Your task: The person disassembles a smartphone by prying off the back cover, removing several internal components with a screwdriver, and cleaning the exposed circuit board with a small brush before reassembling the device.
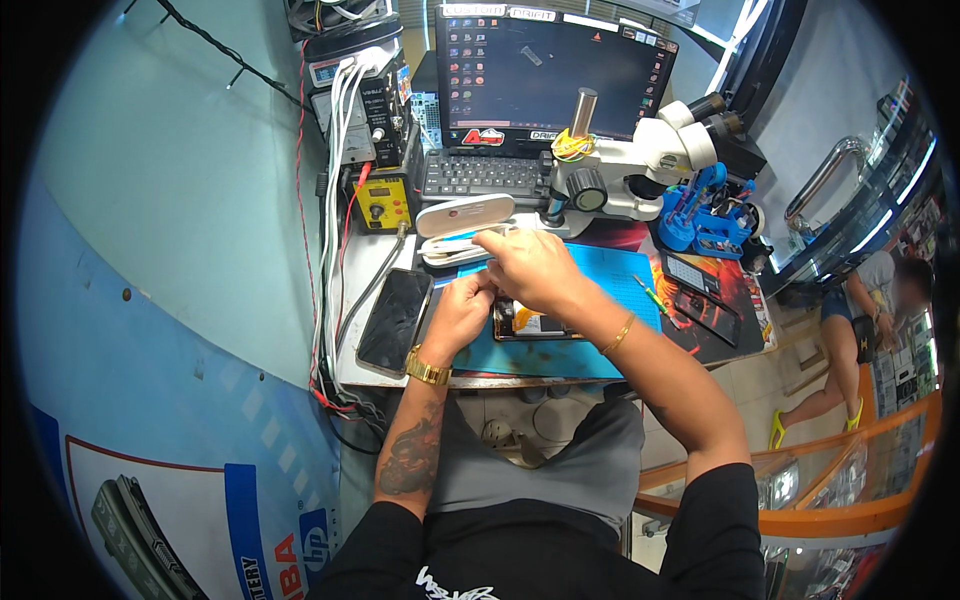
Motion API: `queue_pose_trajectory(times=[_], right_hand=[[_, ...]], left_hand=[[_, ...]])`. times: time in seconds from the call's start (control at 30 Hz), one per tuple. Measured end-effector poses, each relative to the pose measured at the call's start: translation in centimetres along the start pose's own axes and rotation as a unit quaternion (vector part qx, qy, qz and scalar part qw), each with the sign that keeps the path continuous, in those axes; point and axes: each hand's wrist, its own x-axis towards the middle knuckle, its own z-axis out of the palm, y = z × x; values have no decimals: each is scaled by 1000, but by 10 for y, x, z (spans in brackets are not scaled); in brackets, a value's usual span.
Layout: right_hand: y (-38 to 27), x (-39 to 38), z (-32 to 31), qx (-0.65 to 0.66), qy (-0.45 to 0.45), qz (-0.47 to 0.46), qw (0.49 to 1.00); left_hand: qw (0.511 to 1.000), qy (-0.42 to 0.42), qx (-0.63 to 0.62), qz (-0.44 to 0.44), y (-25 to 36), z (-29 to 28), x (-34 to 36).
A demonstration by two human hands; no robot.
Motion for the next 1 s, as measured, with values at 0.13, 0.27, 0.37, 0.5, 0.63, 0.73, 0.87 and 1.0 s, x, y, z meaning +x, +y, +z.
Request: queue_pose_trajectory(times=[0.13,0.27,0.37,0.5,0.63,0.73,0.87,1.0], right_hand=[[10,7,-3,50,-45,-67,995],[-10,12,-27,-41,-137,3,990],[-4,10,-21,-29,-103,-9,994],[11,-1,5,35,22,-88,995],[-22,9,-38,-69,-177,28,981],[-5,11,-30,-36,-169,3,985],[11,5,-11,35,-16,-87,995],[-6,16,-30,-88,-150,-3,985]], left_hand=[[993,-4,-108,49,-1,6,1],[999,-13,-31,41,-19,0,5],[999,-1,7,41,-12,3,4],[998,12,60,33,1,2,1],[953,93,219,187,-5,-1,1],[938,158,234,201,5,9,1],[957,192,154,154,13,12,6],[984,120,94,88,15,11,0]])
